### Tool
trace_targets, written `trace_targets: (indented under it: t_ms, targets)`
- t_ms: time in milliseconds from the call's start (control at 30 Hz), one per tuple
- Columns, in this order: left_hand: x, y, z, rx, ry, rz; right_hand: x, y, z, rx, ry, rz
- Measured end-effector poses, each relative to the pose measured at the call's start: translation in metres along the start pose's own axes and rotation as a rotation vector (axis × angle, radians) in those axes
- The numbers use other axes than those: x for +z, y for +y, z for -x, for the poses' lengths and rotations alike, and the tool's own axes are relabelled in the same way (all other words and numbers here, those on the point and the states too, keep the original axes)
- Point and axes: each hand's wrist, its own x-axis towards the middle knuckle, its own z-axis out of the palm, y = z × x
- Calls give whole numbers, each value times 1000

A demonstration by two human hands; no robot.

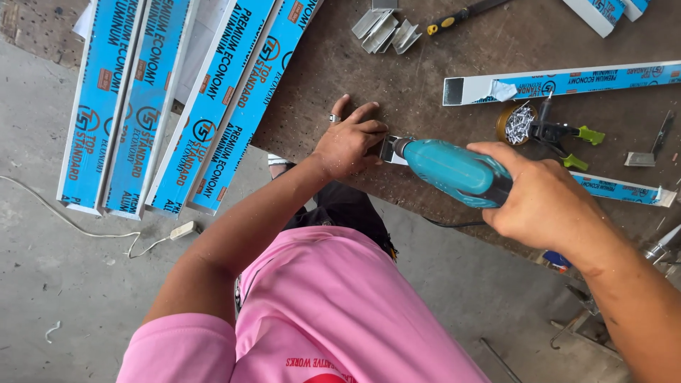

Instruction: The person assembles aluminum frame components by drilling holes into metal profiles and securing them with small metal brackets using a power drill and pliers. The person repeatedly positions brackets, drills, and fastens them to the profiles on a workbench.

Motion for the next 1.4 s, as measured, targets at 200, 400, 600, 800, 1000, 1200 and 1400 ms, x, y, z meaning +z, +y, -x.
trace_targets:
  t_ms: [200,400,600,800,1000,1200,1400]
  targets:
    - [-5,2,-1,3,17,13,7,9,-5,-54,19,-18]
    - [-4,2,-1,9,41,39,6,11,-4,-31,8,-23]
    - [-2,1,0,21,49,54,10,15,-3,-36,32,-69]
    - [-5,2,-1,25,35,40,11,15,0,-78,42,-48]
    - [-6,2,0,40,64,30,13,16,-6,-117,37,10]
    - [-11,3,0,27,28,26,42,60,-51,-226,125,-470]
    - [-12,3,0,61,51,-1,41,52,-39,-221,43,-686]
